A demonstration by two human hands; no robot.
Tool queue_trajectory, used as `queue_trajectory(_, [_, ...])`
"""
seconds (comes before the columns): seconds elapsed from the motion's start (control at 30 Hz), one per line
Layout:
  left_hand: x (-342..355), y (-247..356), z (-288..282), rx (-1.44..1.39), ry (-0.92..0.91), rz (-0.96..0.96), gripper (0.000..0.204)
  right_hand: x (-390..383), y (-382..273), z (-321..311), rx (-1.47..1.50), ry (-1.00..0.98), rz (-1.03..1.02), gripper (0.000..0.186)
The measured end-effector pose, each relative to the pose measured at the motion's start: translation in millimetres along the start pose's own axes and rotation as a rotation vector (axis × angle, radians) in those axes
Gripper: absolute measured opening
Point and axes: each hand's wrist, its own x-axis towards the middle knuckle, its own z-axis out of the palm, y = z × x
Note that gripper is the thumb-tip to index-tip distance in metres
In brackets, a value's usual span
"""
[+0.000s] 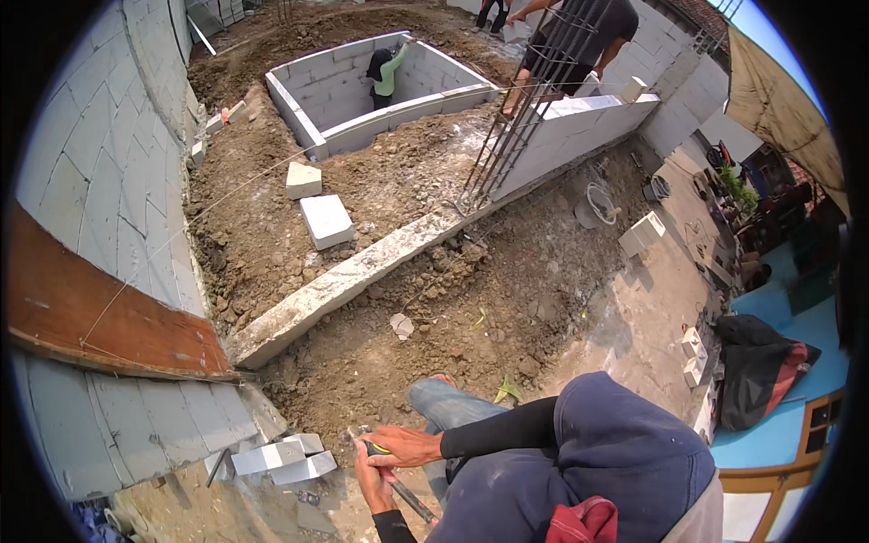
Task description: The person spreads mortar along a wall with a trowel, places a decorative concrete block onto the mortar, and secures it by tapping the top with a hammer. The person then uses a tape measure to check the alignment and dimensions along the wall.
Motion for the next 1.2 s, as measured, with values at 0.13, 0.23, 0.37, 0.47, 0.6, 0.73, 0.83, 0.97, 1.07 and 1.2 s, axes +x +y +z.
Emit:
queue_trajectory(0.13, [-17.1, 10.1, 32.4, 0.298, -0.006, 0.037, 0.032, -28.4, -9.6, -37.1, 0.071, 0.041, 0.011, 0.075])
queue_trajectory(0.23, [-17.5, -2.6, 48.2, 0.363, -0.044, -0.028, 0.022, -53.7, -6.5, -67.4, 0.092, -0.024, 0.101, 0.075])
queue_trajectory(0.37, [-11.1, -20.7, 85.2, 0.557, -0.025, -0.059, 0.031, -84.5, 44.6, -77.5, -0.018, -0.028, 0.098, 0.072])
queue_trajectory(0.47, [6.6, -25.3, 105.3, 0.611, 0.036, -0.022, 0.037, -116.7, 56.5, -145.1, 0.105, -0.151, 0.277, 0.064])
queue_trajectory(0.6, [57.7, -40.3, 123.6, 0.647, 0.177, 0.049, 0.037, -188.7, 145.9, -198.6, -0.114, -0.016, 0.358, 0.046])
queue_trajectory(0.73, [86.6, -30.4, 154.5, 0.641, 0.222, 0.121, 0.037, -267.0, 214.5, -268.5, -0.28, 0.117, 0.413, 0.044])
queue_trajectory(0.83, [100.5, -23.7, 193.6, 0.708, 0.261, 0.192, 0.036, -323.5, 263.2, -301.0, -0.346, 0.159, 0.435, 0.043])
queue_trajectory(0.97, [88.1, -22.9, 304.4, 0.889, 0.167, 0.07, 0.038, -382.0, 236.3, -372.6, -0.301, 0.214, 0.549, 0.032])
queue_trajectory(1.07, [102.2, -23.4, 357.5, 0.861, 0.107, -0.005, 0.041, -402.1, 249.2, -403.2, -0.462, 0.297, 0.628, 0.029])
queue_trajectory(1.2, [146.9, -31.8, 390.5, 0.932, -0.052, -0.051, 0.035, -429.3, 230.1, -459.4, -0.417, 0.2, 0.747, 0.027])
